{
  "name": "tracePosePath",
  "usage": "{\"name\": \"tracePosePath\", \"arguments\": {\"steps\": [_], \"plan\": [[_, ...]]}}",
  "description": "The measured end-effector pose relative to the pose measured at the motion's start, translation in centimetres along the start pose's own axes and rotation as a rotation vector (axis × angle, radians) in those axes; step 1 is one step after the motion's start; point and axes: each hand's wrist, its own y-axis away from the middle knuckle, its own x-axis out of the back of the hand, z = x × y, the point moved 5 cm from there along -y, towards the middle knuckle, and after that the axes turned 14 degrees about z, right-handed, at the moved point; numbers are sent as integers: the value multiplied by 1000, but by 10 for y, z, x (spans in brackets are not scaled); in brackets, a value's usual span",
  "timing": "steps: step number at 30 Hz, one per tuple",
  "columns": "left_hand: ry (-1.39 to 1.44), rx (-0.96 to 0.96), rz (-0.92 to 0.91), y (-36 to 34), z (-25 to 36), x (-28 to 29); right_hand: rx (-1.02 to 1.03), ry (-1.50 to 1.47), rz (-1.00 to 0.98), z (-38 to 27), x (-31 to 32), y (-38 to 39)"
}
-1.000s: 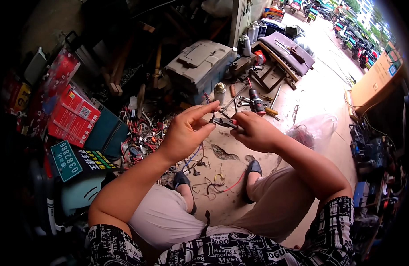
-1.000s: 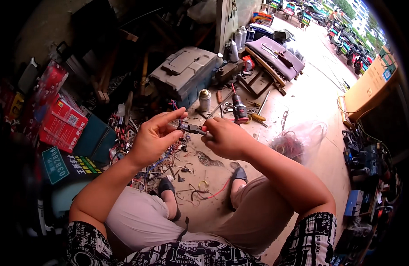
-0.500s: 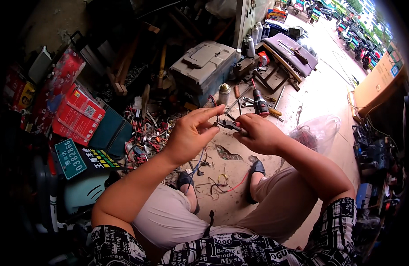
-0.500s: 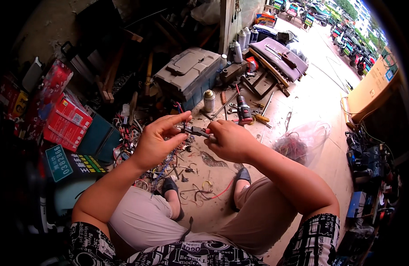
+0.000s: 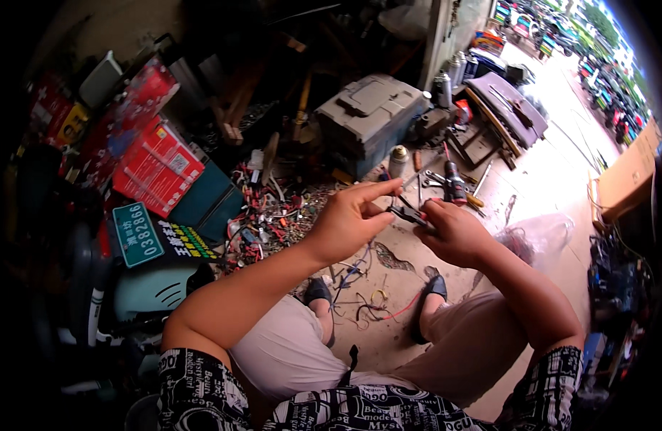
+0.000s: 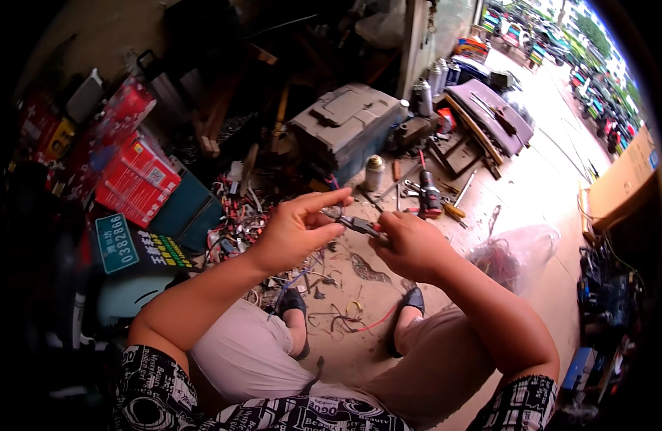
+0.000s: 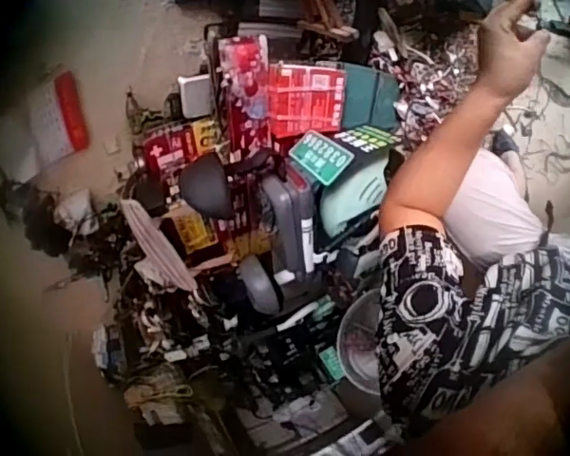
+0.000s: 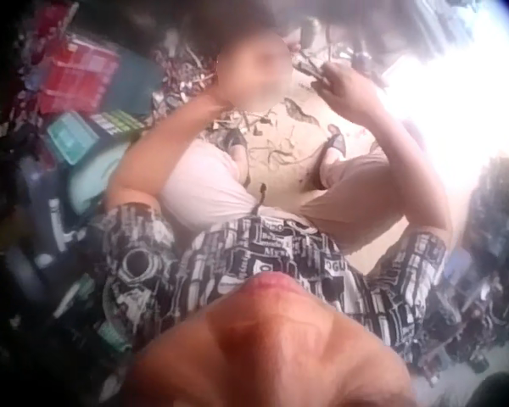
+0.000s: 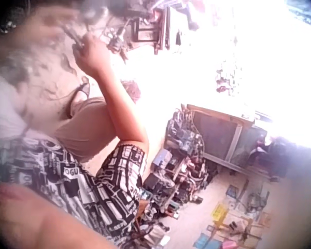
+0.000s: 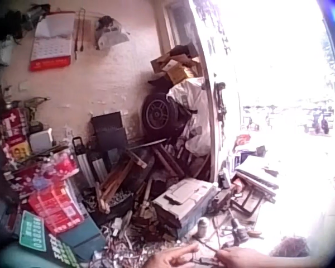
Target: The person sorts through a pile of wires and connectors on the floor, selects specific wire segments, and uses a wire stripper to remove insulation and connect them. They then place the repaired sections into a plastic bag.
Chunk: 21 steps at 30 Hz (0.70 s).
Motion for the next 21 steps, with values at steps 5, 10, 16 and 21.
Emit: {"name": "tracePosePath", "arguments": {"steps": [5, 10, 16, 21], "plan": [[44, 0, -40, -1, 0, -2, -13, -23, -9, 0, 0, 1], [-187, -127, 26, 2, 8, 6, -29, 10, -30, -1, -3, -5], [-271, -172, 27, 1, 14, 2, -37, -10, -29, 1, 1, -3], [-280, -176, 16, 0, 13, -2, -41, -20, -20, 1, 3, -2]]}}
